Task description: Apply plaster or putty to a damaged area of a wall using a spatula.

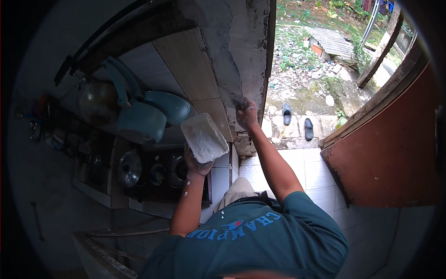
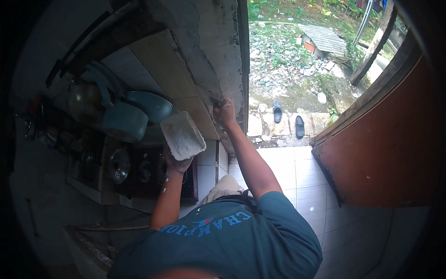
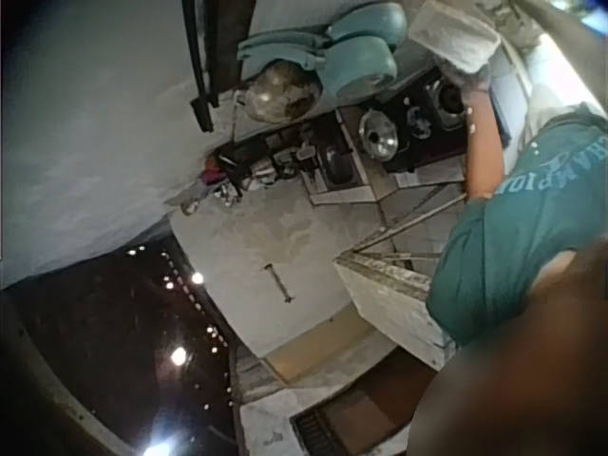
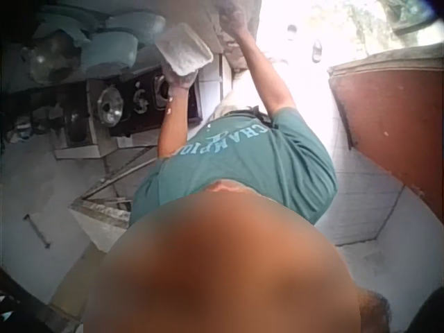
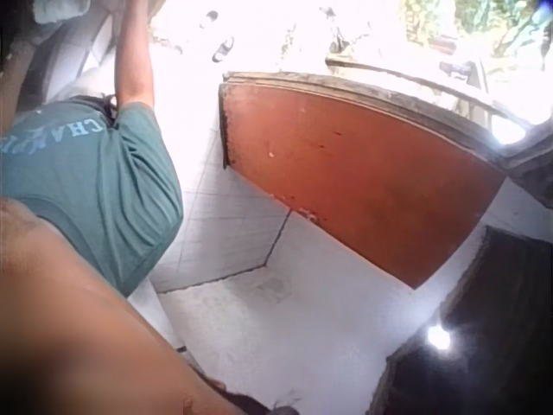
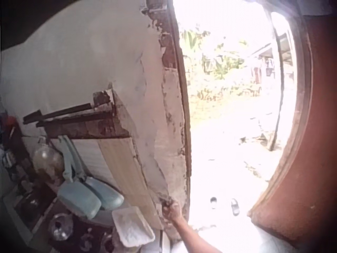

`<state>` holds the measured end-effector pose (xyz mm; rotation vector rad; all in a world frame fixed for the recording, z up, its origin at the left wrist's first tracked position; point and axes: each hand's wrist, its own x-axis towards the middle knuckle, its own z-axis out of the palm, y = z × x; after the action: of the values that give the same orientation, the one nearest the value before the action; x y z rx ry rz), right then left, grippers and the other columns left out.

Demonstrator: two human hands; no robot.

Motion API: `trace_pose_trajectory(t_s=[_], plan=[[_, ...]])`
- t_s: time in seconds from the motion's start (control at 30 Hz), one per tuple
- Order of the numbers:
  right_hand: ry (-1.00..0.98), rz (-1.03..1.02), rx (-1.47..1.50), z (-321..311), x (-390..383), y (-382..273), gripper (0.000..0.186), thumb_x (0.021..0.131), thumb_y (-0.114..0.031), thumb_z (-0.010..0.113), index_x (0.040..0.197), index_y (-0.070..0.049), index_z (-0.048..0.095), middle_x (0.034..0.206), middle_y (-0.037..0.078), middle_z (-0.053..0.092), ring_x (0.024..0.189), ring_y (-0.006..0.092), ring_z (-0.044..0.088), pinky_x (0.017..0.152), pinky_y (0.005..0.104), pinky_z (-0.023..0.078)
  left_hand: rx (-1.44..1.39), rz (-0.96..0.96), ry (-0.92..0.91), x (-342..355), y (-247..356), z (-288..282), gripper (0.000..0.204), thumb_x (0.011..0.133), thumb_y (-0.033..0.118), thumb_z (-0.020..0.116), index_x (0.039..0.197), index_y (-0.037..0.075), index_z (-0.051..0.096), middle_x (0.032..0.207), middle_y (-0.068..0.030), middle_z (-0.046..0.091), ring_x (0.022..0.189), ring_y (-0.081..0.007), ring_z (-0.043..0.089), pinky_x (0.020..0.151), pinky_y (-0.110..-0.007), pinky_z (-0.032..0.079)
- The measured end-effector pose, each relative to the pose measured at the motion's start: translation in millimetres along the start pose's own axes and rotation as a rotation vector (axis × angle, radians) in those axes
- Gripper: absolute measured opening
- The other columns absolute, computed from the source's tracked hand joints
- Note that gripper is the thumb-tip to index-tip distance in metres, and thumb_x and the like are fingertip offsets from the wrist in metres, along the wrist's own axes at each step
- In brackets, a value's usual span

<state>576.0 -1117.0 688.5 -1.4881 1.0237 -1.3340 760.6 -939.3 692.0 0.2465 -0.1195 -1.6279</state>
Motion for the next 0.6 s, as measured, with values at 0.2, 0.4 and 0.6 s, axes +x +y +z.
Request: trace_pose_trajectory(t_s=[0.2,0.4,0.6], plan=[[-0.019,-0.217,-0.268,-20,-30,-23,0.027,0.076,0.0,0.055,0.101,0.001,0.067,0.081,0.015,0.068,0.076,0.0171,0.063,0.071,0.0305,0.048,-0.022,0.017,0.026,10,-6,9,0.058,0.092,0.048,0.048,0.138,0.013,0.046,0.138,-0.0117,0.05,0.126,-0.0351,0.048,0.105,-0.059,0.037],[0.002,0.011,0.182,-47,-54,-52,0.03,0.084,-0.004,0.054,0.111,0.004,0.065,0.097,0.007,0.07,0.089,0.0123,0.063,0.082,0.0272,0.049,-0.015,-0.041,-0.056,12,-18,28,0.052,0.096,0.045,0.043,0.137,0.014,0.047,0.134,-0.0112,0.053,0.121,-0.0326,0.053,0.103,-0.052,0.043],[-0.051,-0.096,-0.309,-62,-78,-91,0.037,0.078,0.0,0.05,0.113,0.006,0.061,0.084,0.02,0.068,0.073,0.0236,0.066,0.07,0.033,0.051,0.185,-0.049,0.027,21,-44,73,0.059,0.097,0.053,0.042,0.137,0.011,0.045,0.129,-0.0105,0.055,0.117,-0.0285,0.056,0.1,-0.046,0.047]])
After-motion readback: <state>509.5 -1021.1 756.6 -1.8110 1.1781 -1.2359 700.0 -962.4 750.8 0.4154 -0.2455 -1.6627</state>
